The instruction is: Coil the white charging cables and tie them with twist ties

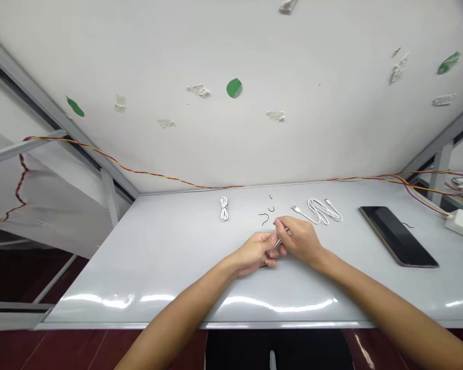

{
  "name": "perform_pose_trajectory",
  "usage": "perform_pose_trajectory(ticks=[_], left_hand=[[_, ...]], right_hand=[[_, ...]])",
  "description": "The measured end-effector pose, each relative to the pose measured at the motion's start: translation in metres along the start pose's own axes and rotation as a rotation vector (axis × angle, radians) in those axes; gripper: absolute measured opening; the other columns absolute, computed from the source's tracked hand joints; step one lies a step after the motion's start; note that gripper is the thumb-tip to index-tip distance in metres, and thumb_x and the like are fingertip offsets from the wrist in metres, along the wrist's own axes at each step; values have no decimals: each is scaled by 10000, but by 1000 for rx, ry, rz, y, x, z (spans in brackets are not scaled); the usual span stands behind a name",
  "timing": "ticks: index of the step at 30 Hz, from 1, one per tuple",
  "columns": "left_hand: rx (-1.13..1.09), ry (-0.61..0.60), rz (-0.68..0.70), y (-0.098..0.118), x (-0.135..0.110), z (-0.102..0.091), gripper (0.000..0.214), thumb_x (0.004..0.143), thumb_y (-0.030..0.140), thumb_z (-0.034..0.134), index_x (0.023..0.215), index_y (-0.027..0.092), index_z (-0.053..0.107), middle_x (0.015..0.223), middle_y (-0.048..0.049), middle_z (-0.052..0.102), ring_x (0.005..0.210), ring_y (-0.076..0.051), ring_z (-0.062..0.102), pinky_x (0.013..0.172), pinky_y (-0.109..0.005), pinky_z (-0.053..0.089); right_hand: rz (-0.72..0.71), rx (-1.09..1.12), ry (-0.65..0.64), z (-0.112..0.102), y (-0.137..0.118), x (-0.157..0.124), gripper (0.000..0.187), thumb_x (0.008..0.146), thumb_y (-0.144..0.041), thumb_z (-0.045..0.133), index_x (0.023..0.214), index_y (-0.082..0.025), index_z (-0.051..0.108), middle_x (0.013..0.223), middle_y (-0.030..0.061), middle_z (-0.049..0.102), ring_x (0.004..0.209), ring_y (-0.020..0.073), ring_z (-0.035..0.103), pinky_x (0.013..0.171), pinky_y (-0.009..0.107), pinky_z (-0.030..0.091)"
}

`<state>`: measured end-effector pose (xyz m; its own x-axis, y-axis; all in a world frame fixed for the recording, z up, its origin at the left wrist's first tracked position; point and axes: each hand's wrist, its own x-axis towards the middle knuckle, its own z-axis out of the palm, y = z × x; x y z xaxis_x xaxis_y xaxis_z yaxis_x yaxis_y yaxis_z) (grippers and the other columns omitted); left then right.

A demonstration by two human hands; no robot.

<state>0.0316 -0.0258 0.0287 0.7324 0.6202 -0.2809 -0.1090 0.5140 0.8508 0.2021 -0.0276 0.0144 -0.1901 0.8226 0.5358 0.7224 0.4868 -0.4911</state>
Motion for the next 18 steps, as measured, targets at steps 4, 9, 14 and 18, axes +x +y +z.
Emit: perform_pose_trajectory(ticks=[4, 9, 14, 18], left_hand=[[0, 195, 97, -1, 3, -6, 403, 800, 513, 722, 788, 120, 630, 678, 19, 411, 560, -65, 245, 504, -215, 203], [-77, 500, 332, 5, 10, -19, 366, 841, 476, 682, 840, 110, 674, 676, 22, 393, 548, -63, 252, 489, -199, 219], [-169, 590, 371, 12, 11, -27, 296, 880, 395, 658, 901, 102, 688, 673, 28, 387, 530, -53, 259, 481, -181, 246], [-173, 594, 371, 11, 11, -27, 281, 899, 381, 640, 911, 105, 691, 672, 30, 385, 523, -49, 261, 470, -175, 246]], right_hand=[[66, 179, -57, -1, 10, 6, 434, 1040, -383, 292, 932, -205, 673, 739, 37, 671, 670, 169, 609, 631, 290, 446], [113, -51, -43, 9, 32, 15, 363, 1017, -351, 363, 1085, -183, 677, 1025, 120, 693, 949, 255, 622, 837, 397, 472], [59, -271, -224, 19, 43, 17, 320, 979, -252, 432, 1140, -231, 708, 1246, 121, 646, 1146, 311, 556, 943, 481, 410], [119, -210, -255, 15, 47, 18, 268, 956, -255, 496, 964, -236, 763, 1056, 80, 695, 957, 246, 612, 868, 401, 444]])
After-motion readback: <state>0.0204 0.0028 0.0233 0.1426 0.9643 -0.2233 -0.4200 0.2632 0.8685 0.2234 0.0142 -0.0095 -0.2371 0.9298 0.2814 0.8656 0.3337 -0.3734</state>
